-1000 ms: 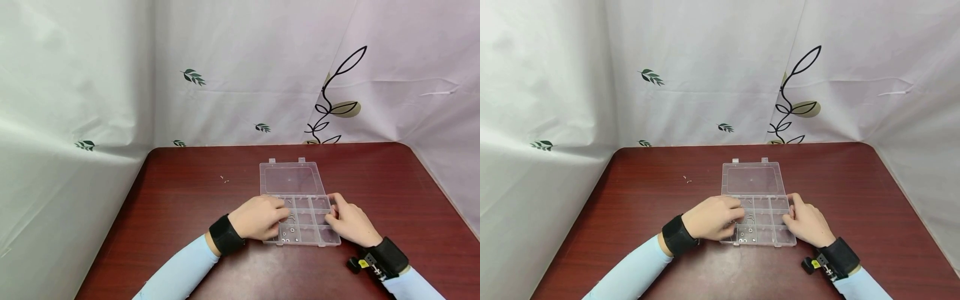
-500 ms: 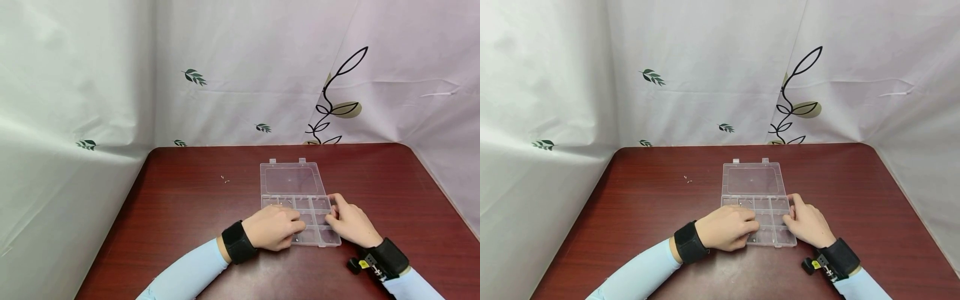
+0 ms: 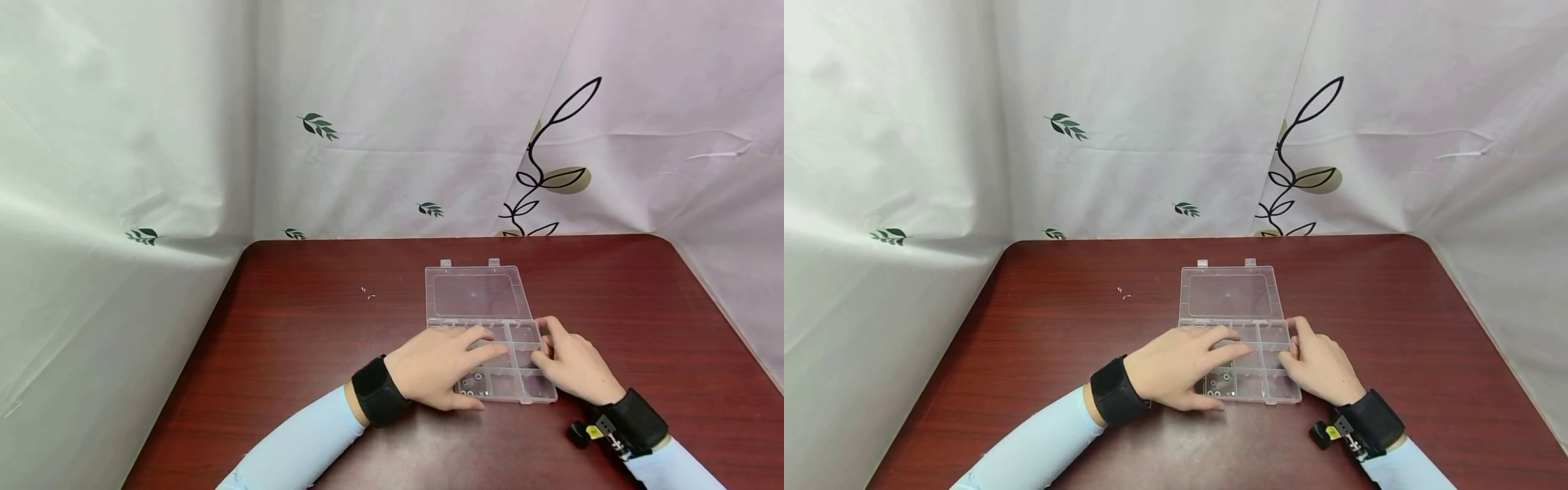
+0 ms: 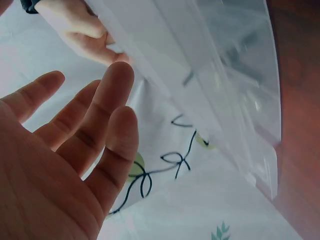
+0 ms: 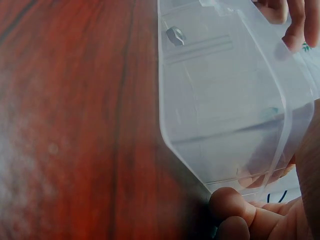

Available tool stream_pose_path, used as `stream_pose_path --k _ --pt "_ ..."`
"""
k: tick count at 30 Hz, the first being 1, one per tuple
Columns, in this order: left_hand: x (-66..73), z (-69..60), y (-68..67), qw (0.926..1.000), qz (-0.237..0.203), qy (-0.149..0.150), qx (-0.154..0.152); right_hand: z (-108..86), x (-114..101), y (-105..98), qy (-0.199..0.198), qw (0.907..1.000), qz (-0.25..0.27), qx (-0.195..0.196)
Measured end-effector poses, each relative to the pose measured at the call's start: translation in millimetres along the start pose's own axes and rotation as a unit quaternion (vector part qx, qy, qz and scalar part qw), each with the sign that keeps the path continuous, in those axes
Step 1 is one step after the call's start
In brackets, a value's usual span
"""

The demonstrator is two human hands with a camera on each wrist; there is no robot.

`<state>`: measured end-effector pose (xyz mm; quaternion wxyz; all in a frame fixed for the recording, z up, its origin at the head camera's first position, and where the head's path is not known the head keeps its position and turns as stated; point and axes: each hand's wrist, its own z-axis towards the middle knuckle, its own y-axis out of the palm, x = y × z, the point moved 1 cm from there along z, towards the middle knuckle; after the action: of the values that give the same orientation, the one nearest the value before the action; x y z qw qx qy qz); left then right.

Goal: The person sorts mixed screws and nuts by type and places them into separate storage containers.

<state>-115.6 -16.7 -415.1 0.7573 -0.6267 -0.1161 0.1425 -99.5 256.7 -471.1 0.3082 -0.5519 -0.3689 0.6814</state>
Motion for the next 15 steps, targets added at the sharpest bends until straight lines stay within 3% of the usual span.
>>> stream_pose_path --k 8,15 --pt "-31.1 -17.2 -8.8 0.9993 -0.003 -0.024 0.029 -0.6 1 0 -0.001 1.0000 -0.003 0.003" --pt "-76.2 -39.6 -7.5 0.9951 0.002 -0.097 0.021 -0.4 2 1 -0.007 0.9999 -0.005 0.009"
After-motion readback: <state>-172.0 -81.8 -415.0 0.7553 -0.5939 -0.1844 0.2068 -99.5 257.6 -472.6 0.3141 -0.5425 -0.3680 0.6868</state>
